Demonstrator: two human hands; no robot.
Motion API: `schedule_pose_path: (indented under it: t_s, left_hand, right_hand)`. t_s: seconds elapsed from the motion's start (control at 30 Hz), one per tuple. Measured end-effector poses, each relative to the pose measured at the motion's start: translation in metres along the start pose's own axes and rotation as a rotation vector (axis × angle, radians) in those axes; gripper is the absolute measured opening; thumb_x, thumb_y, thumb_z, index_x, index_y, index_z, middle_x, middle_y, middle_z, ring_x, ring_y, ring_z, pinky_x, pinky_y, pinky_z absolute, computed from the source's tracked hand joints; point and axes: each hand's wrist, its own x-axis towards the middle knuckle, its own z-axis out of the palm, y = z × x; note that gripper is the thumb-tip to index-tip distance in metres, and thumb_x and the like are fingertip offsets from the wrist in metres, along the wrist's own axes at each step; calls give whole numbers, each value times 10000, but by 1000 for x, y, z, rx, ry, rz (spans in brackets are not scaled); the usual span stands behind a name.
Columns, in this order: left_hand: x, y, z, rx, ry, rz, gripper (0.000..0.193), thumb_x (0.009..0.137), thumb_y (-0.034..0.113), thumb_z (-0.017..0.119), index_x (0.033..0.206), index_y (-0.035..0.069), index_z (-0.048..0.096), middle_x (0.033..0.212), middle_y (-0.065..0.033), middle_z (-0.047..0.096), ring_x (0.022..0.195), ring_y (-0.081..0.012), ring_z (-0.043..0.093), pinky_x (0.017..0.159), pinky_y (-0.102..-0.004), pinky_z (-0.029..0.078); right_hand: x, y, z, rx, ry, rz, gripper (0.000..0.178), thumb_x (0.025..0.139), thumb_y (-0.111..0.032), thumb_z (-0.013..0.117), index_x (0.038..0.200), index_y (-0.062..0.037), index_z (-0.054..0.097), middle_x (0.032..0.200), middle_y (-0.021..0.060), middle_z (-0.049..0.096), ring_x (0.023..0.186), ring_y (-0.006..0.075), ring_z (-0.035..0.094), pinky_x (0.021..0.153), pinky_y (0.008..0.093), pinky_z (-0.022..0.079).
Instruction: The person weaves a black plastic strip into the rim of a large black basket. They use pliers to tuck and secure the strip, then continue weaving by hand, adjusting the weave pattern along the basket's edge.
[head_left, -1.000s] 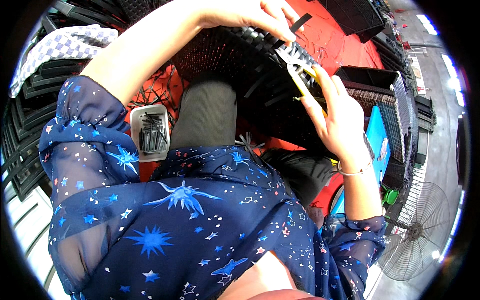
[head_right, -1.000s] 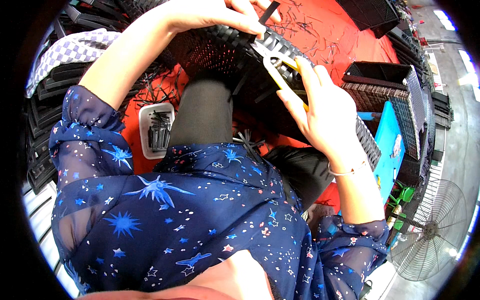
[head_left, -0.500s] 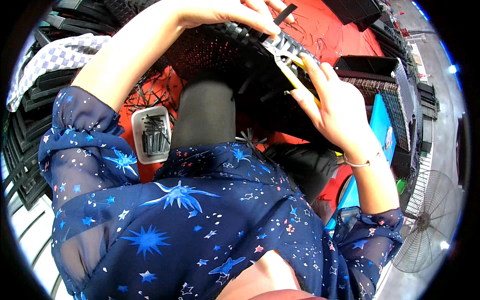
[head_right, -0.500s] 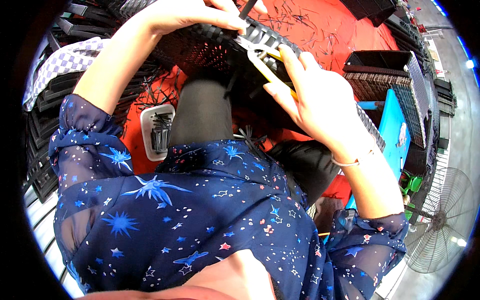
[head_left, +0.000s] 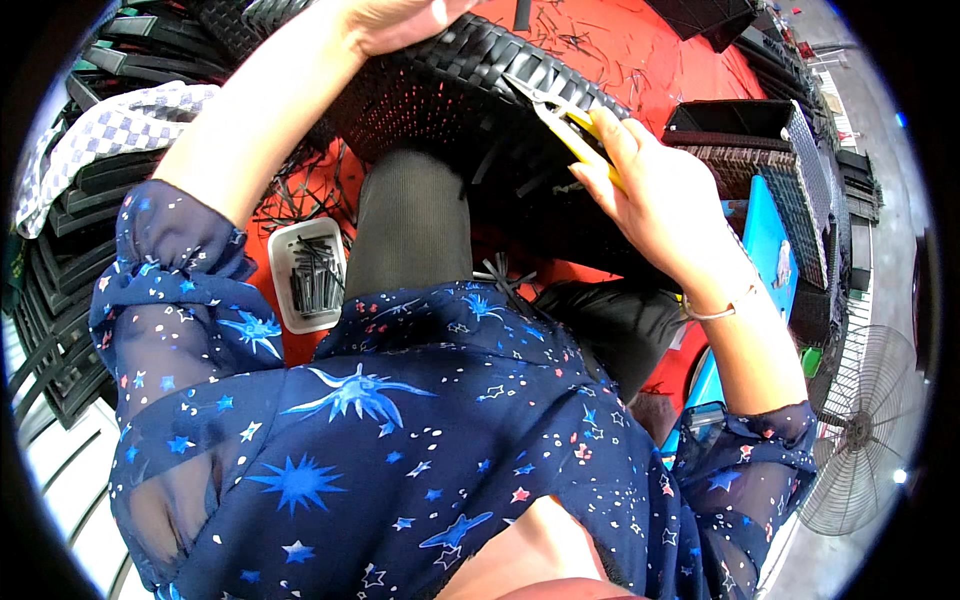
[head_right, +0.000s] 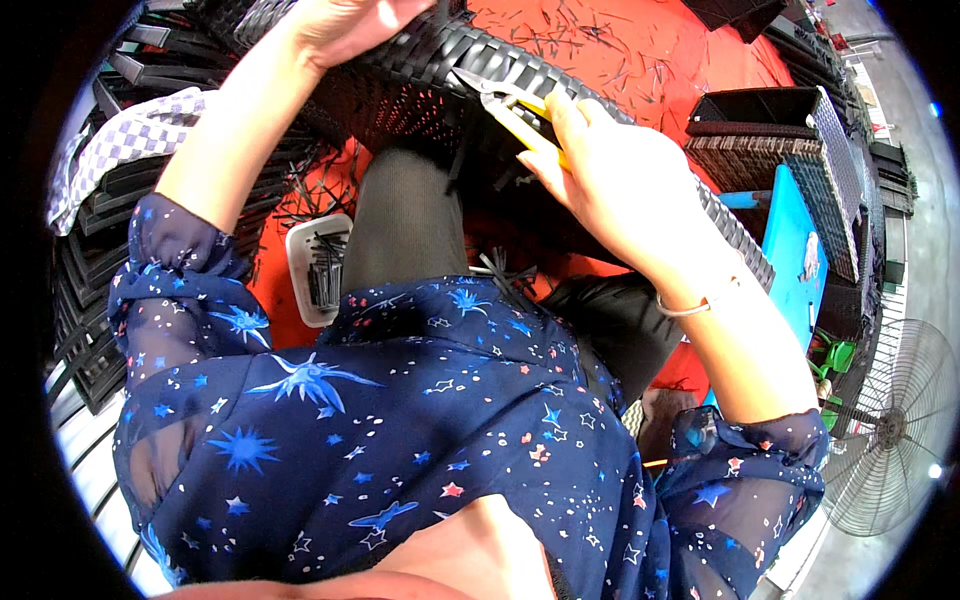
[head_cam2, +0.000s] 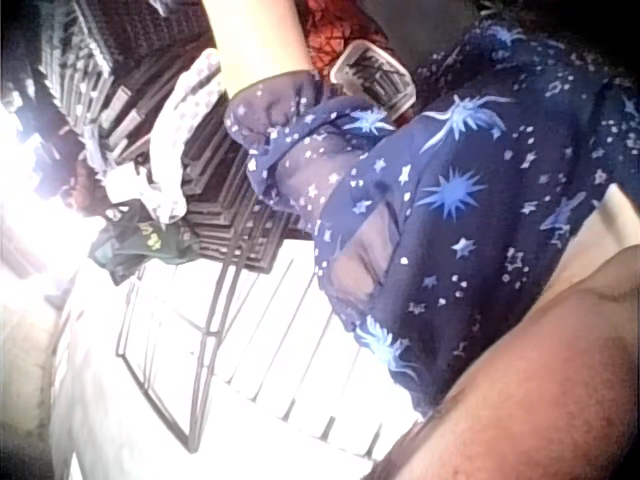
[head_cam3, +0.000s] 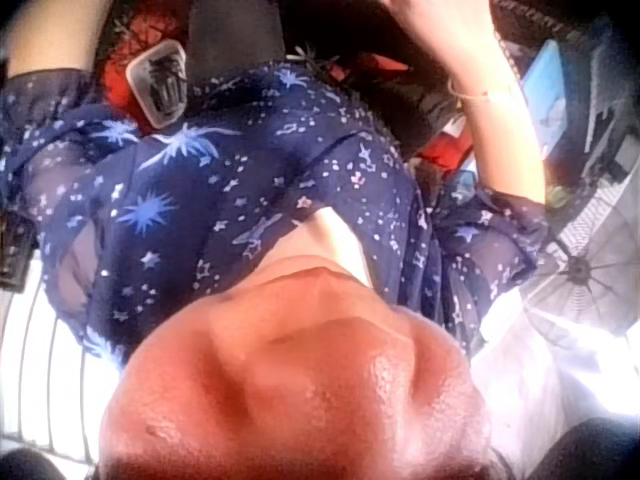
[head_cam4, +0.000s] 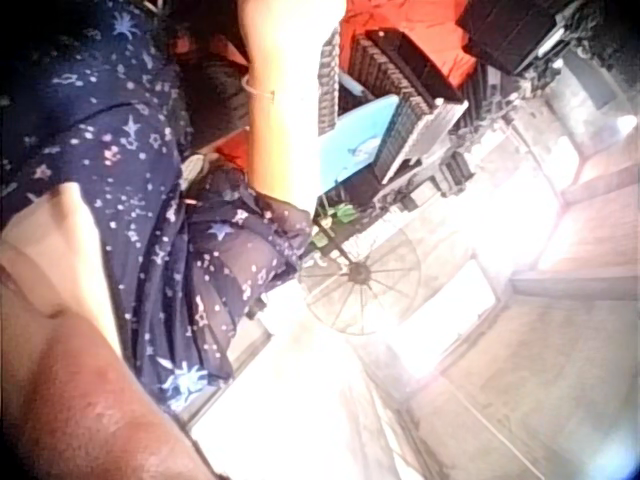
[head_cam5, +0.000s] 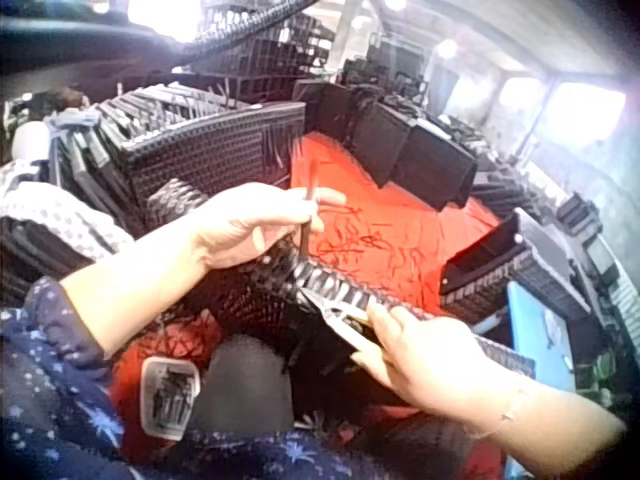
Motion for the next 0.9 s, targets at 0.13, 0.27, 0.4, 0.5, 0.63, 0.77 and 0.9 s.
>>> schedule_pose_path:
  t_s: [0.13, 0.27, 0.4, 0.5, 0.63, 0.77, 0.9]
  left_hand:
    - [2, 0, 3, -292, 119, 150, 219, 988, 181, 673, 1094, 1, 740, 1197, -106, 725, 1187, -164, 636, 1066, -327, 442]
    - [-34, -5, 5, -82, 165, 254, 239, 1017, 211, 621, 1075, 9, 735, 1164, -120, 725, 1137, -221, 662, 1008, -379, 500]
    - [-98, 3, 35, 515, 9, 19, 319, 986, 248, 644, 883, -28, 767, 1047, -145, 751, 1018, -229, 698, 959, -370, 530]
    - [-122, -14, 65, 1129, 71, -451, 118, 886, 116, 763, 868, 0, 747, 947, -103, 741, 865, -208, 713, 839, -337, 568]
    - [-93, -5, 60, 1253, 253, 348, 103, 866, 48, 768, 958, 11, 740, 972, -104, 736, 921, -232, 712, 862, -341, 568]
    - [-45, 13, 46, 1563, 179, 565, 240, 942, 167, 708, 1149, 45, 709, 1238, -127, 682, 1142, -304, 652, 992, -403, 515]
    - [-26, 18, 29, 1422, -123, 377, 301, 939, 212, 699, 1199, 61, 700, 1250, -163, 669, 1138, -367, 640, 986, -448, 511]
  right_hand:
    - [-3, 10, -3, 128, 51, -10, 526, 953, -321, 695, 1361, -26, 544, 1033, 170, 661, 831, 362, 692, 719, 420, 562]
    - [-19, 15, -2, 291, 113, 32, 526, 965, -315, 675, 1382, -25, 537, 1054, 190, 635, 906, 375, 677, 787, 428, 546]
    - [-29, 12, -7, 424, 110, 131, 521, 976, -284, 658, 1399, -11, 524, 1080, 215, 617, 975, 395, 648, 868, 437, 524]
    - [-28, 13, -4, 396, 123, 108, 512, 972, -289, 665, 1380, -8, 536, 1081, 212, 623, 964, 396, 650, 857, 440, 526]
    - [-24, 16, -6, 361, 103, 109, 502, 964, -305, 679, 1355, -13, 560, 1058, 211, 636, 944, 397, 658, 831, 442, 534]
    - [-24, 17, -4, 325, 103, 97, 495, 957, -325, 691, 1330, -18, 583, 1032, 201, 645, 918, 393, 666, 804, 439, 542]
    - [-22, 13, -4, 315, 125, 62, 489, 951, -337, 698, 1309, -20, 594, 1006, 186, 645, 883, 381, 669, 774, 435, 544]
